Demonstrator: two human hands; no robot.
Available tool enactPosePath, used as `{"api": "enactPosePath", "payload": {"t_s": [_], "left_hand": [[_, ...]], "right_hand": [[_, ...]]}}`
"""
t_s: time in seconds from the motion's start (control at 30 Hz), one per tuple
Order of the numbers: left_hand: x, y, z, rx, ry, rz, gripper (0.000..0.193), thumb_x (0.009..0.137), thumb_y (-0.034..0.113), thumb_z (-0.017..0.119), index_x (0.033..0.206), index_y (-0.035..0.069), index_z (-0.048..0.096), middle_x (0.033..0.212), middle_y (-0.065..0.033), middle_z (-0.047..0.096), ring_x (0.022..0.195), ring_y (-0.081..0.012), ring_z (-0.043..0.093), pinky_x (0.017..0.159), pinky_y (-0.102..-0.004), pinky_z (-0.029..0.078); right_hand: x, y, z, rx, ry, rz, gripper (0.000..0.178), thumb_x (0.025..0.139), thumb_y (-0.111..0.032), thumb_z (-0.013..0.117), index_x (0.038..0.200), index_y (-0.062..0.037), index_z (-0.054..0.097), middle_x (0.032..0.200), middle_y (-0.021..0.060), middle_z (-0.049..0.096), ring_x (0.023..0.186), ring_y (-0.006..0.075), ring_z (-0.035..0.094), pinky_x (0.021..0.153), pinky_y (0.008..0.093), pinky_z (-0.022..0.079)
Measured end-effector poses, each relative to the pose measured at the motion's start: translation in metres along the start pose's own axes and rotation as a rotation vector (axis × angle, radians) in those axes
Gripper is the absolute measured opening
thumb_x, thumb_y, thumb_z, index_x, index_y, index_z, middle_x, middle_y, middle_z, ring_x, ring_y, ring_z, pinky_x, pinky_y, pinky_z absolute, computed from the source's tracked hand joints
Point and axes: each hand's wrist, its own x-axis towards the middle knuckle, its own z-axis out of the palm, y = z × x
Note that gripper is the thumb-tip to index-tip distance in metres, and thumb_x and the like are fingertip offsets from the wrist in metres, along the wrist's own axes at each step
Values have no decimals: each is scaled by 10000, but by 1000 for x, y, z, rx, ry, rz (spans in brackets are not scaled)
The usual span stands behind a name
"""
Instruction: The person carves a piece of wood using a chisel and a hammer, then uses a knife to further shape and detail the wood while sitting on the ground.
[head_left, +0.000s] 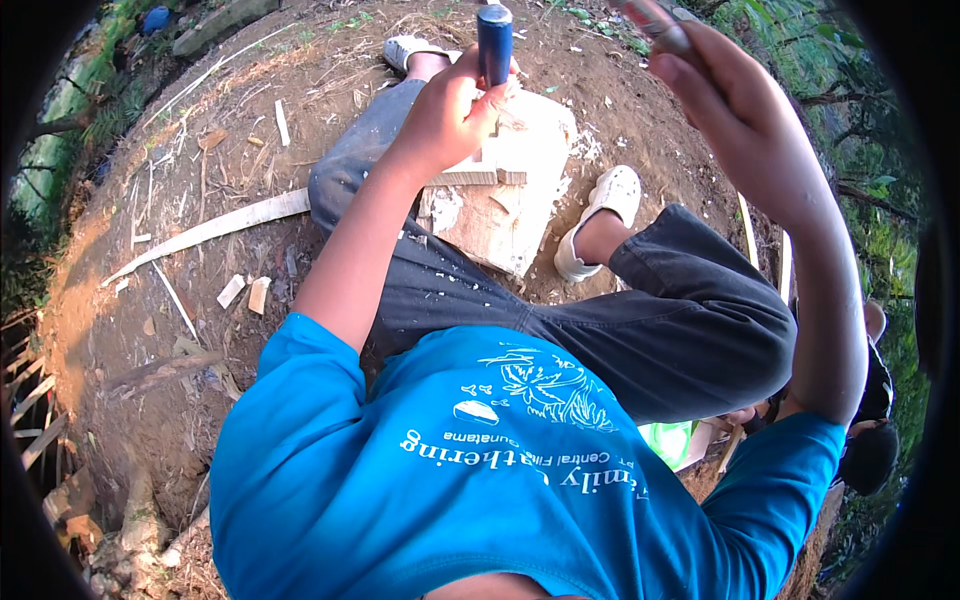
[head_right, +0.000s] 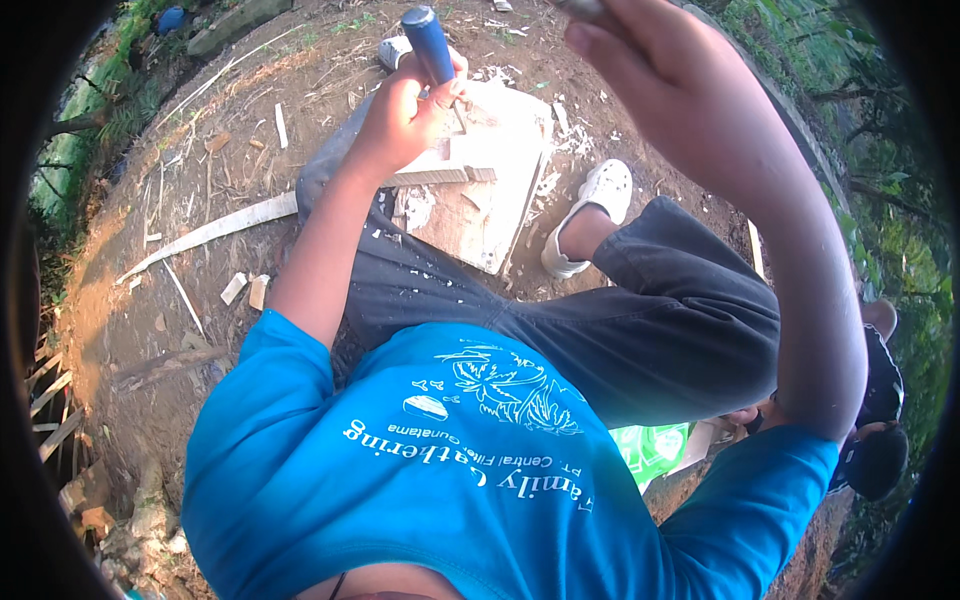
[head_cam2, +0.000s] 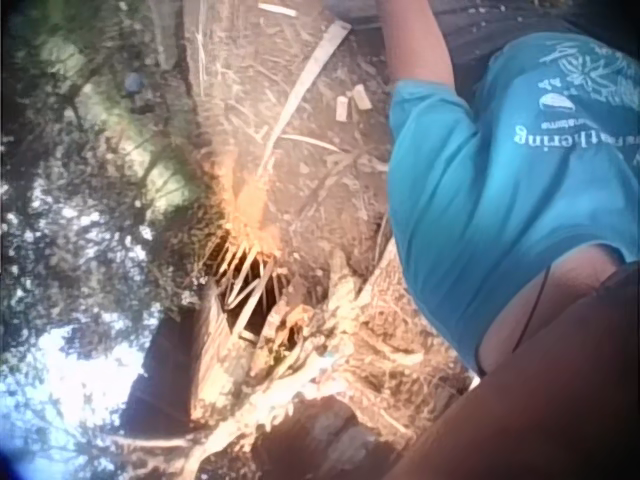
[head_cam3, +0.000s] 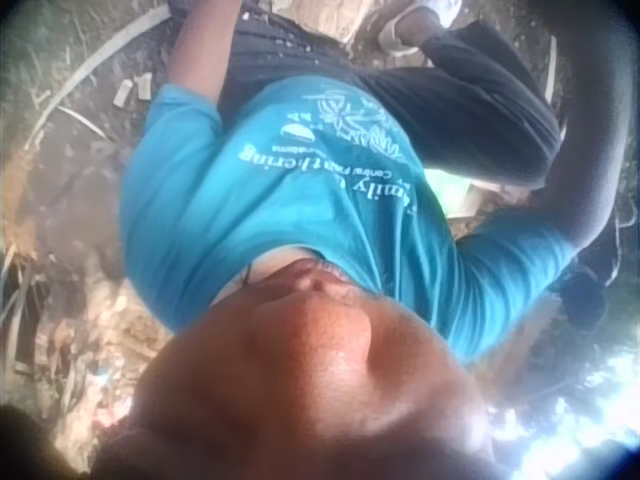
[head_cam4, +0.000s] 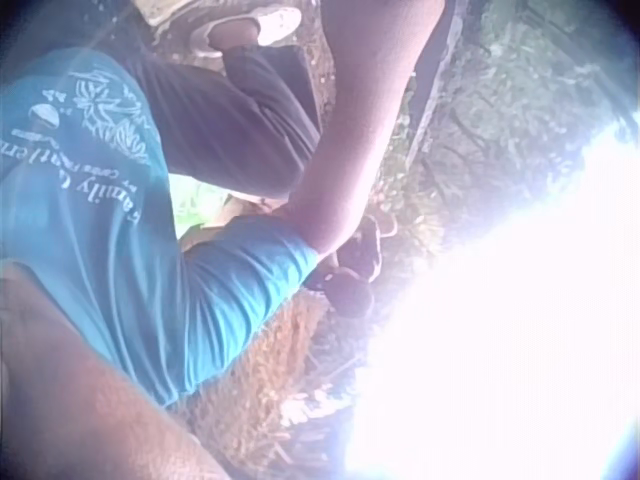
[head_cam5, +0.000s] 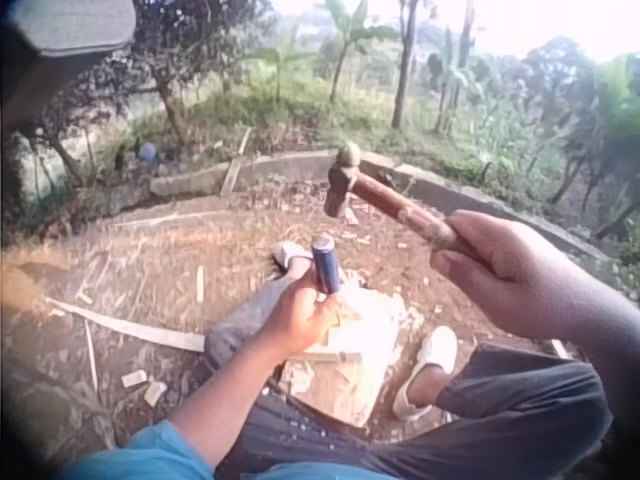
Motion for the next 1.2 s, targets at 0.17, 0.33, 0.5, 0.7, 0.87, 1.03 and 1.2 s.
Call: {"api": "enactPosePath", "payload": {"t_s": [0.17,0.33,0.5,0.7,0.87,1.03,1.2], "left_hand": [[-7,-26,-17,-275,-1,-157,222,1084,198,555,1243,62,483,1074,-65,622,1047,-160,649,939,-363,573],[-17,-28,-19,-508,45,-233,198,1086,220,548,1204,70,497,1067,-46,613,1068,-162,653,935,-358,580],[-42,9,-17,-195,-84,-39,175,1027,125,640,1156,51,550,1072,-48,634,1047,-166,654,913,-331,547],[-41,37,-5,39,-170,209,182,950,75,717,1071,52,582,969,-78,669,922,-214,675,830,-366,531],[-42,17,11,-219,157,-64,164,1042,134,625,1109,17,532,1028,-66,614,957,-149,623,856,-297,507],[-21,4,5,-418,416,-358,242,1094,168,492,1299,64,415,1045,-88,606,919,-179,654,863,-395,578],[-5,-11,-7,-697,641,-570,226,1104,208,470,1274,61,460,969,-70,590,792,-194,641,719,-386,606]], "right_hand": [[-48,8,3,272,-49,405,287,1079,-313,576,1115,-37,651,730,-52,455,651,31,417,586,247,344],[-84,22,16,372,-123,492,259,1075,-259,568,1126,-16,642,813,-27,509,751,60,477,662,269,400],[-85,26,35,402,-163,528,271,1063,-256,584,1131,2,630,810,11,542,770,90,500,704,287,434],[-92,32,49,385,-94,381,290,1046,-281,613,1058,9,613,758,67,538,718,133,503,675,335,440],[-91,33,52,343,-109,377,289,1033,-277,622,981,6,593,714,79,539,661,144,492,619,343,425],[-85,24,48,439,-136,454,277,1025,-268,635,968,0,591,697,45,552,641,103,557,584,316,437],[-89,29,53,476,-90,406,273,1021,-264,649,993,2,596,724,35,582,666,89,614,599,293,470]]}}
